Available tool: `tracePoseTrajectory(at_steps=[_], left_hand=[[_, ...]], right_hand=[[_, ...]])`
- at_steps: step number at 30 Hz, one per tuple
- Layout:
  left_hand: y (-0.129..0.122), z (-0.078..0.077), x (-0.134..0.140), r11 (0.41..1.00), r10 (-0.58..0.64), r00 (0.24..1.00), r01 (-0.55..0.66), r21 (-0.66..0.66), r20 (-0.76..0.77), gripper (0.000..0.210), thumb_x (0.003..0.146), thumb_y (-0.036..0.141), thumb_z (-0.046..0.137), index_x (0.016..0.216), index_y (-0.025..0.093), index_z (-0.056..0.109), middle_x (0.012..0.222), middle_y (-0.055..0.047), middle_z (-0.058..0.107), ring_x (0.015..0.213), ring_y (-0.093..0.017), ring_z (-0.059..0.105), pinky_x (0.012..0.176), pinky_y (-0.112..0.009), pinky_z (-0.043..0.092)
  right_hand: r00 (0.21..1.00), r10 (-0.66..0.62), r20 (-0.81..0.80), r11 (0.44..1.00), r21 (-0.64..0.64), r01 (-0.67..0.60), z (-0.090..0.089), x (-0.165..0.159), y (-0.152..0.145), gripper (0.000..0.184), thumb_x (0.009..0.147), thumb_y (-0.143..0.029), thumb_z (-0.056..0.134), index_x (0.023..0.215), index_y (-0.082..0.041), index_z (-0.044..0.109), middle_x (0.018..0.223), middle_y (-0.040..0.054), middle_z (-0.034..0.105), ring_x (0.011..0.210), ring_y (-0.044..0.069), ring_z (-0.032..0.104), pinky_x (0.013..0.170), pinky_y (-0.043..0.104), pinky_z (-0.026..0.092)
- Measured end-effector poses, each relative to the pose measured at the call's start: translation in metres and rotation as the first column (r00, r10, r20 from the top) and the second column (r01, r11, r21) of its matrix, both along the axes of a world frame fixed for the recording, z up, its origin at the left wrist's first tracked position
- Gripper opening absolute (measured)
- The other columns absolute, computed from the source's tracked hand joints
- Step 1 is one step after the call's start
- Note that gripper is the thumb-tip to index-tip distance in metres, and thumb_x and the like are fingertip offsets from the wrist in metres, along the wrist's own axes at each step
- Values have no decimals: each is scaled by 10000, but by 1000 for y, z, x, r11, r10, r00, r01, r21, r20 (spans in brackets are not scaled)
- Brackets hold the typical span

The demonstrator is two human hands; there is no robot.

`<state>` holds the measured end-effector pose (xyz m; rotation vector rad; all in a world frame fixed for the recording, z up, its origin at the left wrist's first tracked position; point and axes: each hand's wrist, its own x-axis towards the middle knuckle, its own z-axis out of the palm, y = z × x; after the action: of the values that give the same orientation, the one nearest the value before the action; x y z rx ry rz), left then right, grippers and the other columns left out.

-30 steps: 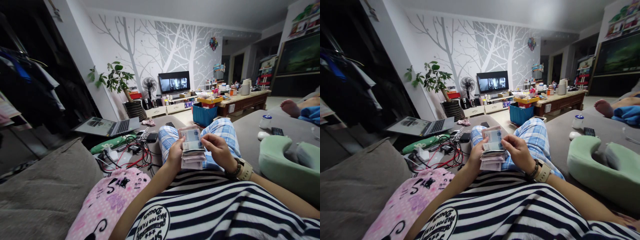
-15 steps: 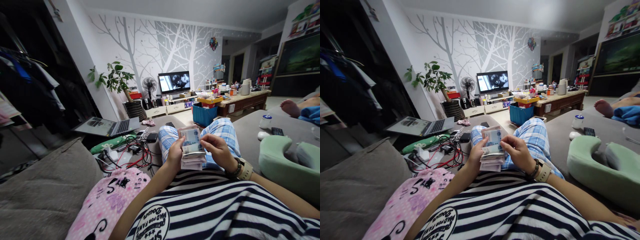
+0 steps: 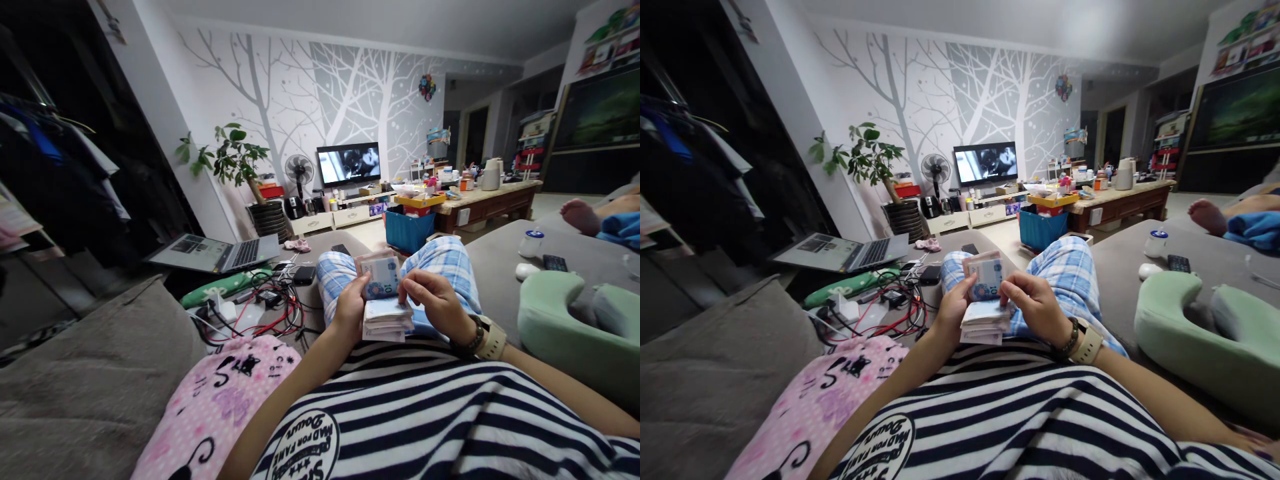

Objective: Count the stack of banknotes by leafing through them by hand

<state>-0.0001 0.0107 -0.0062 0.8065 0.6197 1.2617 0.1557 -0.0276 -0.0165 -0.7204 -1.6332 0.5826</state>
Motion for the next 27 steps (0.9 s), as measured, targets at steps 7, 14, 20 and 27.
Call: tracePoseTrajectory(at_steps=[7,14,20,27], left_hand=[[-1,1,2,1000,-22,1000,22,4,9,182,711,260,682,842,135,705,820,-97,753,1003,-319,676,858,-425,554],[3,-5,0,998,-22,1000,23,60,-18,175,684,248,698,821,140,705,795,-82,750,977,-294,684,869,-399,541],[-1,-4,-2,993,-69,997,73,96,-47,308,633,259,754,909,136,698,752,-68,742,901,-279,698,836,-383,541],[1,-9,-3,991,-65,995,74,114,-78,326,618,252,774,904,117,692,772,-86,741,835,-261,702,782,-363,544]], right_hand=[[1000,-8,20,999,-49,9,-2,-1,2,280,854,-429,625,720,-183,612,616,-2,587,567,130,492,541,262,376],[994,-105,-35,991,-88,102,-8,-1,11,338,755,-472,722,676,-194,547,578,-26,504,527,114,412,472,253,320],[974,-181,-135,977,-139,162,-7,0,17,371,709,-483,757,753,-198,523,618,-38,506,544,112,437,484,245,347],[983,-165,-81,979,-130,154,-4,0,14,345,834,-472,619,661,-188,525,571,-34,488,542,114,429,524,259,345]])
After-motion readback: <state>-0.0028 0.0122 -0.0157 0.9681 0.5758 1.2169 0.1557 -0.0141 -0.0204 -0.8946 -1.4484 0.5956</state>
